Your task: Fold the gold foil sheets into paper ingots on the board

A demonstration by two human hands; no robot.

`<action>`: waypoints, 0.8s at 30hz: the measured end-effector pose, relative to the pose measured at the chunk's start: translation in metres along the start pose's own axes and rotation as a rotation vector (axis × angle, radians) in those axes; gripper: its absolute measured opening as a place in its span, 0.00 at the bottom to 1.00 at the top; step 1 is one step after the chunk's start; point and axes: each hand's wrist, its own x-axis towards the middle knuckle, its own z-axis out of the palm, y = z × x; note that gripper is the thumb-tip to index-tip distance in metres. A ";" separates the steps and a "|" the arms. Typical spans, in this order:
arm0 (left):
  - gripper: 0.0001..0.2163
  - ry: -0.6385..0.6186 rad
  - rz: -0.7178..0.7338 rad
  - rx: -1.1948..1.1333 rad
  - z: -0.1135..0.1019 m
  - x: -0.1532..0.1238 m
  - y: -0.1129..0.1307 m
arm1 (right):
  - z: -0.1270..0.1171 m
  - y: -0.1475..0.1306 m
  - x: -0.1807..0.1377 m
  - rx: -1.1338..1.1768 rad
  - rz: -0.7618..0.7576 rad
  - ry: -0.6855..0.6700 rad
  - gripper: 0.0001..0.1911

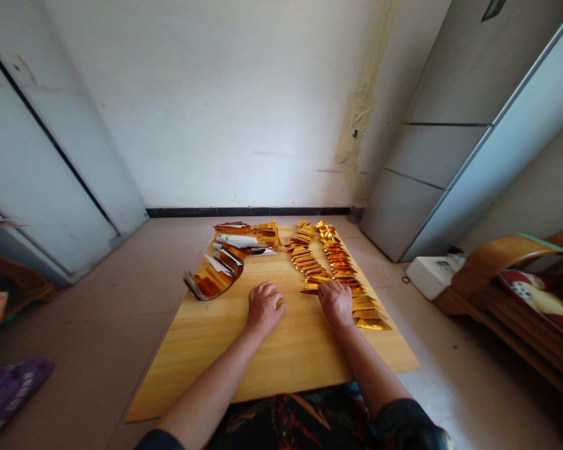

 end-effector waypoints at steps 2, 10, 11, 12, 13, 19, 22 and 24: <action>0.06 -0.002 0.001 -0.007 0.000 0.000 0.000 | 0.000 0.002 0.003 -0.014 0.020 -0.026 0.10; 0.05 0.021 0.019 0.000 0.003 -0.001 -0.002 | 0.003 0.003 0.010 -0.049 0.078 -0.052 0.11; 0.05 0.018 0.020 -0.001 0.003 -0.001 -0.002 | 0.003 0.003 0.011 -0.056 0.085 -0.053 0.11; 0.05 0.014 0.018 -0.002 0.002 -0.001 -0.002 | 0.003 0.003 0.012 -0.063 0.090 -0.056 0.12; 0.05 0.009 0.015 -0.003 0.002 -0.001 -0.001 | 0.003 0.003 0.013 -0.070 0.093 -0.061 0.12; 0.06 0.009 0.019 -0.010 0.001 -0.002 -0.001 | 0.007 -0.001 0.021 -0.085 0.136 -0.065 0.12; 0.06 0.009 0.018 -0.007 0.002 -0.002 -0.001 | 0.009 -0.003 0.022 -0.080 0.176 -0.061 0.10; 0.06 0.006 0.019 -0.005 0.002 -0.002 -0.001 | 0.009 -0.003 0.022 -0.070 0.188 -0.064 0.09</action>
